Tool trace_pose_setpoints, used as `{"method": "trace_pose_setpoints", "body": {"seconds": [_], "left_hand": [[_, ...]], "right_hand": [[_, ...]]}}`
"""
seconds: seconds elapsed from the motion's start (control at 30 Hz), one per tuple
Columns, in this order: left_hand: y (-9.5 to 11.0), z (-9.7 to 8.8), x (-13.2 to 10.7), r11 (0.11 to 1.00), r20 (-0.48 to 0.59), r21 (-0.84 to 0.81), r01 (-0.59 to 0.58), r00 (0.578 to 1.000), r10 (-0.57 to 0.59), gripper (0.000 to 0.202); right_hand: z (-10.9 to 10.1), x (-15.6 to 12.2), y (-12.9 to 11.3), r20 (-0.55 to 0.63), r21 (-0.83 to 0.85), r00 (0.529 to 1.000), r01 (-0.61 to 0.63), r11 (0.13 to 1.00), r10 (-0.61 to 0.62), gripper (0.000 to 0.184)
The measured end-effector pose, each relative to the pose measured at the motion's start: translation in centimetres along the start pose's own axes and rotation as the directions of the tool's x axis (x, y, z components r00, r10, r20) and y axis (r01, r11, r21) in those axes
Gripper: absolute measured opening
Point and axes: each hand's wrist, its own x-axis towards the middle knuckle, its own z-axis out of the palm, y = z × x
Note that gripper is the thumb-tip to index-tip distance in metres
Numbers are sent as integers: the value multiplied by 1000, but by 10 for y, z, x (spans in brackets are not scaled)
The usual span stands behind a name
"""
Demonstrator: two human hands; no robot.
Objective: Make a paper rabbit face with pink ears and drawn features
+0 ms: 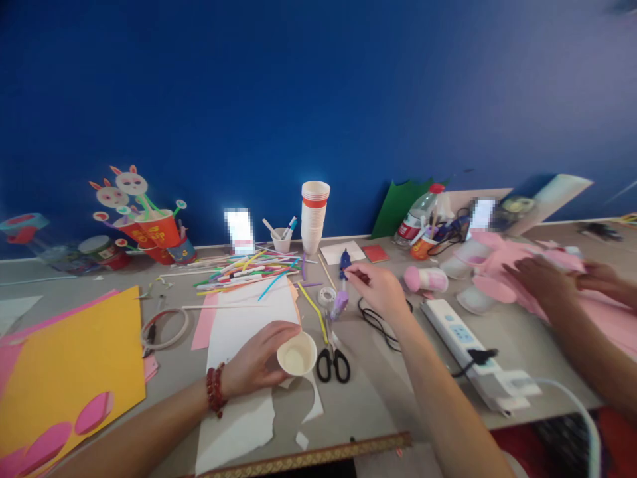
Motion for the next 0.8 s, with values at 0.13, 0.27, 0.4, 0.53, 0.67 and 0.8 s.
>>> {"method": "trace_pose_setpoints", "body": {"seconds": [0.13,0.27,0.4,0.53,0.67,0.8], "left_hand": [[2,0,-2,997,37,72,22,999,-24,76],[1,2,-4,992,33,123,28,999,-33,77],[0,3,-4,983,-5,182,0,1000,1,77],[2,2,-1,968,-21,243,-69,997,76,75],[3,2,1,965,-24,254,-67,997,76,72],[1,5,-1,973,-21,223,-51,998,57,74]], "right_hand": [[6,2,24,-125,91,989,-66,994,77,26],[7,-1,8,-242,185,969,-12,983,57,25],[7,-10,-36,-262,119,960,135,984,-100,18],[23,-13,-77,-18,106,949,316,943,-316,16],[56,1,-96,221,164,883,384,909,-413,15],[98,36,-108,390,44,835,404,914,-388,13]]}}
